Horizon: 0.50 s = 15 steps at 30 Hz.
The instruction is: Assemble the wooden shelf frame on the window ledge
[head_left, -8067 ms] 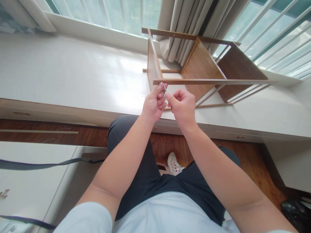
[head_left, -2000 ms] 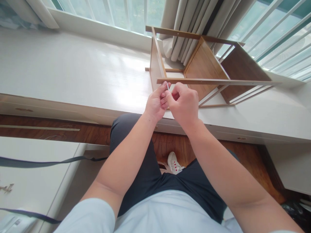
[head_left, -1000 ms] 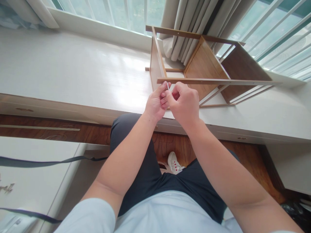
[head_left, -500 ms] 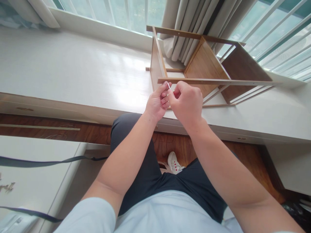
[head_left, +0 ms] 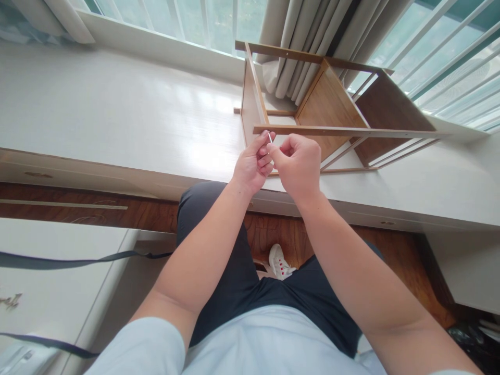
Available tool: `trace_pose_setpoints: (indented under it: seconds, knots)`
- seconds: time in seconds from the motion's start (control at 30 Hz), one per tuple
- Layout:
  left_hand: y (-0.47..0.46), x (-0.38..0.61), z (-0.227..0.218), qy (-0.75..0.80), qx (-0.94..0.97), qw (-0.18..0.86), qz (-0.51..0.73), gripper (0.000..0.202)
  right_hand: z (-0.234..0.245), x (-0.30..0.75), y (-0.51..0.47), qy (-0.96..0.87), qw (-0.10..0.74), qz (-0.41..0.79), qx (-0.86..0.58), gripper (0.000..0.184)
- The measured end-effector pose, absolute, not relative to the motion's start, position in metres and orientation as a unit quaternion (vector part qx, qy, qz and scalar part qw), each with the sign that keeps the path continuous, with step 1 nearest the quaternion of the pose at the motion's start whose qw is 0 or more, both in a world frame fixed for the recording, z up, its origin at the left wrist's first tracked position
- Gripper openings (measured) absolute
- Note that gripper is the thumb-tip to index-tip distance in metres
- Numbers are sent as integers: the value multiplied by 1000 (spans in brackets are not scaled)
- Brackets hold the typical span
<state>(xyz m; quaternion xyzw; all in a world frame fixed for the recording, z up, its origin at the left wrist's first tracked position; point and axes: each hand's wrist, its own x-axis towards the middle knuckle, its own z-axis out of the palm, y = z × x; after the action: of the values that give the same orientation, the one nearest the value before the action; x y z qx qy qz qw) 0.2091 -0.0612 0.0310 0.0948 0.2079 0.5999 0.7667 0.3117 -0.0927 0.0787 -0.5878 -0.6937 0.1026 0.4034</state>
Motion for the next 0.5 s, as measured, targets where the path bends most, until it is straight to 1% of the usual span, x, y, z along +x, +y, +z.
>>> trace_pose_setpoints:
  seconds: [0.1, 0.33, 0.4, 0.5]
  knots:
    - [-61, 208, 31, 208, 105, 772, 592, 12, 76, 312, -91, -659, 449, 184, -575, 35]
    - [-60, 209, 31, 199, 98, 782, 582, 14, 70, 307, -94, -522, 535, 446, -493, 39]
    - [-60, 210, 30, 196, 95, 782, 585, 15, 67, 305, -95, -488, 542, 498, -469, 41]
    - [-59, 210, 29, 188, 95, 787, 580, 16, 63, 304, -95, -438, 529, 571, -450, 44]
